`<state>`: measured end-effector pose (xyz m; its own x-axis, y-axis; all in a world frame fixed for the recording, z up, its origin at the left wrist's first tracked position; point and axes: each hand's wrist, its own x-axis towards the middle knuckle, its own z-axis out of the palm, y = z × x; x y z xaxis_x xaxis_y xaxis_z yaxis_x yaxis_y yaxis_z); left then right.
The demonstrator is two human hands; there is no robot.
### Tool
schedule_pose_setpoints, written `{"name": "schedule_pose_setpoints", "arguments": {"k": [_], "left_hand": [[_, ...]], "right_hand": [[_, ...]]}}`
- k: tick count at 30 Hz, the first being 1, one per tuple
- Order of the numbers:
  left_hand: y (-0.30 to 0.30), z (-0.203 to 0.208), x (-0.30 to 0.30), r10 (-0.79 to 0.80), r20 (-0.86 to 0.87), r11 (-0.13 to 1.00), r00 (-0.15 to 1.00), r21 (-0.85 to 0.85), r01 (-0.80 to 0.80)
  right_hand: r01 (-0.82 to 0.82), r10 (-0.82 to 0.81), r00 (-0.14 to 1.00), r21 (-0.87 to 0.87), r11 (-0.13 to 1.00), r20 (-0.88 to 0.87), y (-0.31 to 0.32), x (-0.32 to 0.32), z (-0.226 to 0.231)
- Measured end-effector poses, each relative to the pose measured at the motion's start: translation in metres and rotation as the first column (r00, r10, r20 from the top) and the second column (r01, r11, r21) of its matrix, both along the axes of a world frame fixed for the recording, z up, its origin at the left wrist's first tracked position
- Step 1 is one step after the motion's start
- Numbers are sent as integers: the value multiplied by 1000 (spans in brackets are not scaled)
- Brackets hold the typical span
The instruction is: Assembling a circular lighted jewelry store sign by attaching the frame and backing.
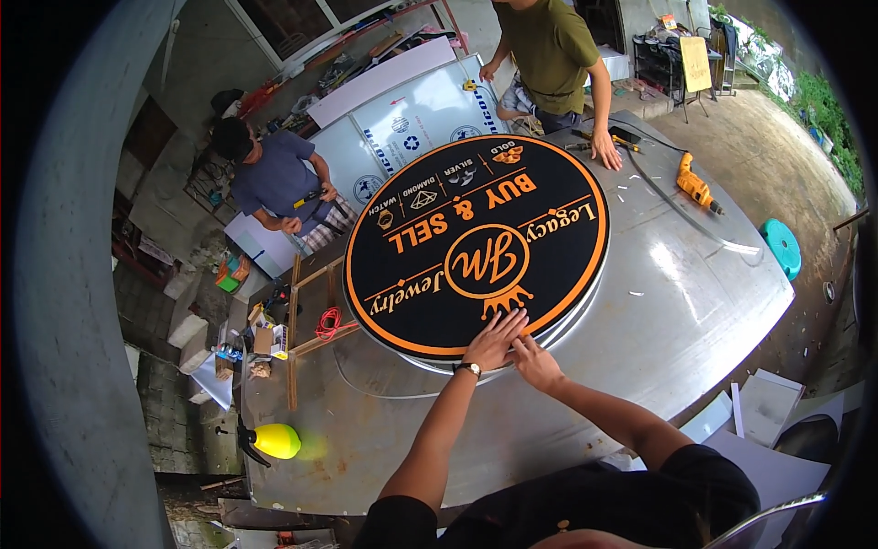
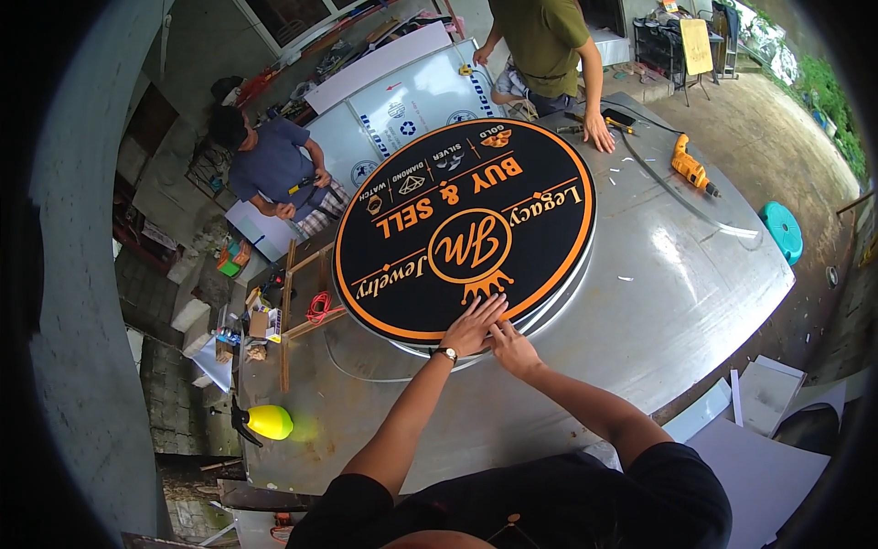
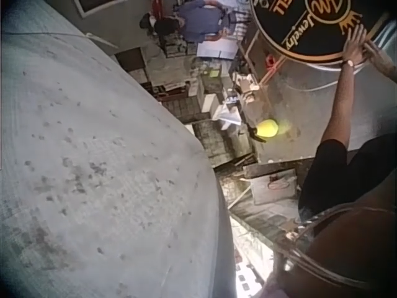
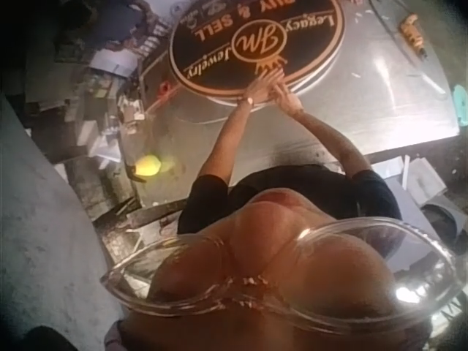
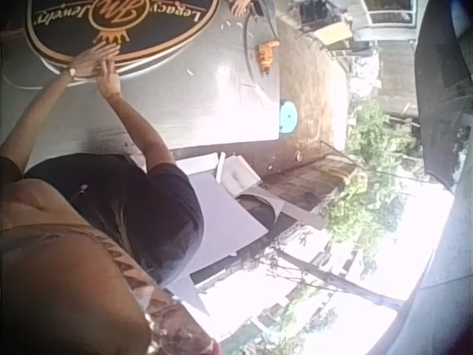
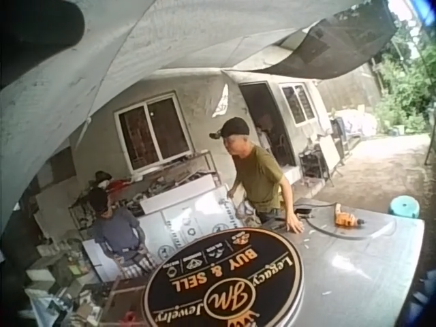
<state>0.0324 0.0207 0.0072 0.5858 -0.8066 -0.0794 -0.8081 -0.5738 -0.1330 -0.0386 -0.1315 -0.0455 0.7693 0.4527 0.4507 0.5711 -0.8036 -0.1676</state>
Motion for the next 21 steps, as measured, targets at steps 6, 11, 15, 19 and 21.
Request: {"name": "schedule_pose_setpoints", "arguments": {"k": [6, 11, 15, 19, 21], "left_hand": [[0, 0, -3, 15, -26, 1000, 1000, -16, -15], [4, -1, -2, -2, -42, 997, 999, -74, -1], [3, 0, -2, -10, -17, 999, 1000, -46, 10], [4, -2, -1, -6, -12, 998, 1000, -57, 6], [4, -2, -2, -6, -18, 997, 1000, -73, 4]], "right_hand": [[14, -14, 998, -2, 1000, -67, 1, -2, -4], [5, -4, 998, 12, 1000, -63, 1, -1, -2], [23, -22, 997, 6, 1000, -79, 1, -2, -1], [19, -20, 996, -4, 1000, -88, 2, -1, -1], [21, -21, 999, -14, 1000, -49, 2, 0, -1]]}}
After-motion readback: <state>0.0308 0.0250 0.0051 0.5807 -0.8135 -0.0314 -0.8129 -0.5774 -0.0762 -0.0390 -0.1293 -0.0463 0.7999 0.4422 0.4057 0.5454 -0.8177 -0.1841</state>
